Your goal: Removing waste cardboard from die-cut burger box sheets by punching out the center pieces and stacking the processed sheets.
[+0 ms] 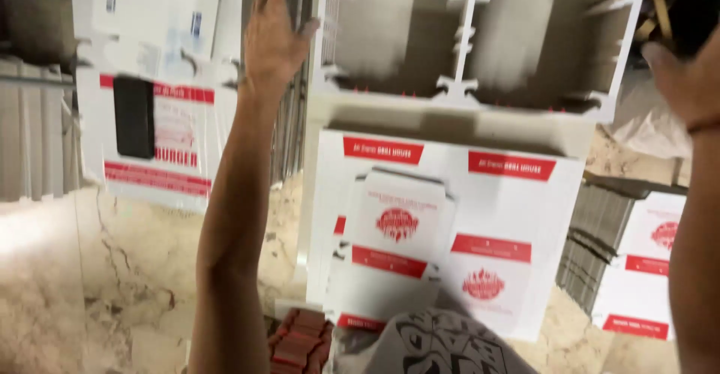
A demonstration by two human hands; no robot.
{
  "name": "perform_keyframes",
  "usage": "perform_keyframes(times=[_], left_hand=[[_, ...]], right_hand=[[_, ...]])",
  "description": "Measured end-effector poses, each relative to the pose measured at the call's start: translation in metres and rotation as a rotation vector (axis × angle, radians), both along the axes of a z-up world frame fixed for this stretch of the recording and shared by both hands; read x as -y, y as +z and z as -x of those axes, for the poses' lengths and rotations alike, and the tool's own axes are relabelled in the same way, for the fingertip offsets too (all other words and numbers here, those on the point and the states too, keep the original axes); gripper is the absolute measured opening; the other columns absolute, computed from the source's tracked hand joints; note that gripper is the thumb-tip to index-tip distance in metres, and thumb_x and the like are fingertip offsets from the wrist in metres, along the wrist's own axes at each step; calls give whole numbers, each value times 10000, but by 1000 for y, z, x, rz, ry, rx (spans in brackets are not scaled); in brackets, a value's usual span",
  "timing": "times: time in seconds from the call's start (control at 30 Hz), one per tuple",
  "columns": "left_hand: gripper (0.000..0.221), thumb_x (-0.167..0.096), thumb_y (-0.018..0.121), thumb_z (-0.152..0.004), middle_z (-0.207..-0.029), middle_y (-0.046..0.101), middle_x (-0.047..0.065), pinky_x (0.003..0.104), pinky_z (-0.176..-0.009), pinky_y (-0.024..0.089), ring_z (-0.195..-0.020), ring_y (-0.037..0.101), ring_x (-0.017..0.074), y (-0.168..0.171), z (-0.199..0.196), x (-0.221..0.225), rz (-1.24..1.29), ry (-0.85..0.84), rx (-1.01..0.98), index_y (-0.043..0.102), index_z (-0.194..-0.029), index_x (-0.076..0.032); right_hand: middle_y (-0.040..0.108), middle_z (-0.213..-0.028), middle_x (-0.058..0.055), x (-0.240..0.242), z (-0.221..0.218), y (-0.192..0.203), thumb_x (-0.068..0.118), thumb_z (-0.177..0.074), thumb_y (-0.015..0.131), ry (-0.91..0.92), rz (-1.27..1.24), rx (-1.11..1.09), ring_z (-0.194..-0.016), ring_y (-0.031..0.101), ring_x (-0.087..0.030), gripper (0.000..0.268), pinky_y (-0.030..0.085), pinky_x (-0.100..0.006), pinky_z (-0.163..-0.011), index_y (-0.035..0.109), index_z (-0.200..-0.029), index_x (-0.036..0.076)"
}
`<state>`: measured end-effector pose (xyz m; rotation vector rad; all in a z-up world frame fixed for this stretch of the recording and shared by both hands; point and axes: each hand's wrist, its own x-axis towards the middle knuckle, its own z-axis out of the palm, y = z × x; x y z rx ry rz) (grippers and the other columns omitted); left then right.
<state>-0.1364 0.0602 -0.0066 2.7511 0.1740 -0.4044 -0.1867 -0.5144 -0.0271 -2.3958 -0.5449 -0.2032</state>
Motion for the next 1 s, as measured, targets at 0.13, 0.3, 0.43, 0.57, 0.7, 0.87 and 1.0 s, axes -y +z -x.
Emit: perform_keyframes(times=[0.13,0.3,0.43,0.57,0.7,0.87,1.0], left_hand=[[944,-254,676,-1051,-1717,155,177,661,-1048,492,-1393,435,508,13,171,7,294,8,224,-72,-1625,-218],[898,-424,595,-978,-1697,181,181,710,-945,503,-1489,302,498,-15,395,33,366,253,69,23,-1622,-171],[897,-336,639,-944,-1702,177,100,691,-999,496,-1423,401,429,-10,474,51,404,487,-239,50,-1612,-231],[937,-356,706,-933,-1695,193,165,570,-1248,188,-1550,174,382,-23,510,62,267,362,-345,144,-1661,-173],[903,-425,679,-948,-1690,213,145,543,-1259,171,-1547,217,365,-28,519,75,249,295,-324,172,-1652,-174],[908,-402,776,-905,-1346,686,116,470,-1126,442,-1322,593,288,-49,510,37,649,514,-343,296,-1597,-63],[937,-441,839,-890,-1427,590,220,537,-894,591,-1240,615,431,-73,502,25,1175,532,-529,365,-1588,-32]], right_hand=[[660,-1460,-208,-10,187,-46,435,-1160,559,-307,965,449,-1098,781,-271,566,652,-322,-818,436,-1439,-42],[712,-1025,-93,-142,414,-75,330,-888,772,-543,-44,-550,-587,612,-160,592,557,-319,-566,579,-1357,24],[472,-1563,-74,-211,479,-71,471,-879,655,-383,101,-794,-1375,489,-329,782,567,-551,-951,370,-1565,227],[299,-1649,-92,-238,516,-90,598,-760,749,-143,257,-648,-1333,504,-403,1135,582,-473,-1012,151,-1668,270],[645,-1286,-186,-233,515,-180,397,-785,771,-272,130,-376,-1165,637,-347,1091,531,-485,-999,195,-1660,92],[675,-1213,-209,-228,508,-115,164,-955,708,-965,-953,-923,-1053,681,-416,462,542,-648,-861,601,-1395,70],[726,-1032,-106,-205,507,-149,321,-907,768,-1011,-910,-1098,-848,734,-343,423,615,-511,-638,664,-1305,222]])
